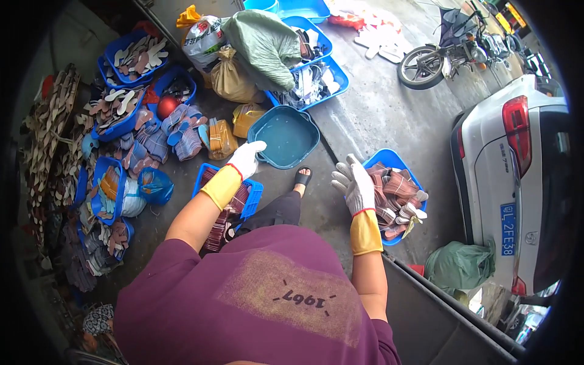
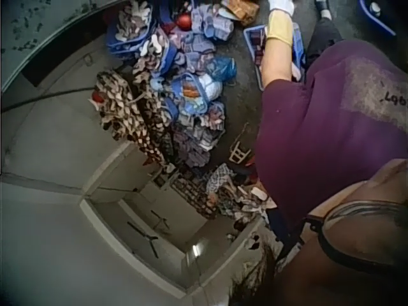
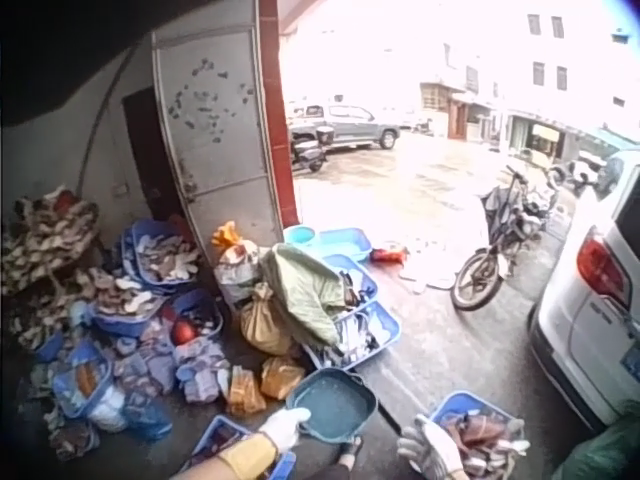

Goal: The recorder pours liquid from a large container into a smaller basin at a workstation.

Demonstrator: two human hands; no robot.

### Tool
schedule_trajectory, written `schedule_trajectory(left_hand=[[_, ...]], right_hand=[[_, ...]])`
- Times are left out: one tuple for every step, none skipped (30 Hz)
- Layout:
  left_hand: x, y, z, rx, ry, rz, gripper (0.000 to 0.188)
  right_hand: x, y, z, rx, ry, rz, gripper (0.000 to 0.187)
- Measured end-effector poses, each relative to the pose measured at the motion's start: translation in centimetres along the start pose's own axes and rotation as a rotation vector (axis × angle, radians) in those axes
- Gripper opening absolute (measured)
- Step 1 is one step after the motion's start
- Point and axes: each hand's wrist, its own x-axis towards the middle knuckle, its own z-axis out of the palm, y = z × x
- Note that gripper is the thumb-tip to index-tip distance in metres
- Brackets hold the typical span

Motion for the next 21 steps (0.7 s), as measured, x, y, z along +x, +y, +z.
schedule_trajectory(left_hand=[[2.5, -0.1, -0.5, -0.022, -0.06, 0.026, 0.035], [4.9, -0.2, -0.6, -0.016, -0.069, 0.011, 0.035], [7.3, 0.0, -0.3, -0.027, -0.097, 0.007, 0.036], [8.8, 1.3, 1.3, -0.04, -0.128, 0.007, 0.036], [9.9, 2.1, 2.9, -0.102, -0.151, 0.016, 0.037], [10.9, 2.8, 4.7, -0.098, -0.167, 0.007, 0.037], [12.2, 3.9, 6.1, -0.08, -0.135, 0.026, 0.039], [13.0, 4.9, 7.8, -0.057, -0.109, 0.034, 0.04], [13.9, 6.1, 9.7, -0.131, -0.222, 0.076, 0.044], [14.4, 7.7, 11.6, -0.121, -0.234, 0.071, 0.044], [15.0, 9.4, 13.3, -0.108, -0.259, 0.004, 0.047], [16.0, 10.7, 14.9, -0.095, -0.283, -0.062, 0.05], [18.3, 10.9, 16.1, -0.119, -0.299, -0.027, 0.048], [20.4, 11.3, 17.5, -0.119, -0.3, -0.023, 0.048], [22.5, 11.6, 19.0, -0.079, -0.265, 0.017, 0.047], [24.1, 11.9, 20.5, -0.037, -0.229, 0.052, 0.046], [24.7, 13.5, 22.8, -0.066, -0.336, 0.028, 0.044], [24.8, 14.6, 25.2, -0.072, -0.295, -0.031, 0.042], [26.0, 15.2, 26.8, -0.045, -0.301, -0.037, 0.041], [27.3, 15.9, 28.3, -0.018, -0.306, -0.043, 0.04], [28.6, 16.4, 29.9, -0.028, -0.297, -0.035, 0.04]], right_hand=[[1.2, -1.4, 0.8, -0.041, -0.035, -0.024, 0.074], [2.3, -2.5, 1.1, -0.08, -0.061, -0.049, 0.075], [3.6, -3.6, 0.9, -0.074, -0.048, -0.061, 0.075], [4.9, -4.7, 0.4, -0.071, -0.03, -0.069, 0.075], [5.9, -5.7, -0.3, -0.063, -0.012, -0.055, 0.075], [6.8, -6.7, -0.9, -0.056, 0.005, -0.042, 0.074], [7.6, -8.2, -0.4, -0.069, 0.073, -0.009, 0.074], [8.6, -9.0, -1.3, -0.072, 0.064, -0.013, 0.073], [9.6, -9.6, -2.2, -0.03, 0.065, -0.036, 0.073], [10.6, -10.4, -2.7, 0.013, 0.06, -0.056, 0.072], [11.5, -11.5, -2.7, 0.014, 0.064, -0.057, 0.072], [12.6, -12.7, -2.6, 0.014, 0.067, -0.057, 0.072], [14.2, -13.9, -2.8, 0.01, 0.052, -0.057, 0.073], [15.5, -15.6, -2.2, 0.009, 0.049, -0.059, 0.073], [16.9, -17.3, -1.6, -0.009, 0.061, -0.08, 0.07], [18.3, -18.8, -1.2, -0.025, 0.077, -0.097, 0.068], [20.2, -20.3, -1.6, -0.037, 0.066, -0.121, 0.07], [21.9, -21.6, -2.1, -0.037, 0.066, -0.123, 0.07], [23.6, -23.5, -1.8, -0.039, 0.058, -0.114, 0.071], [25.3, -25.4, -1.5, -0.042, 0.05, -0.103, 0.073], [27.1, -27.4, -1.3, -0.06, 0.023, -0.096, 0.075]])
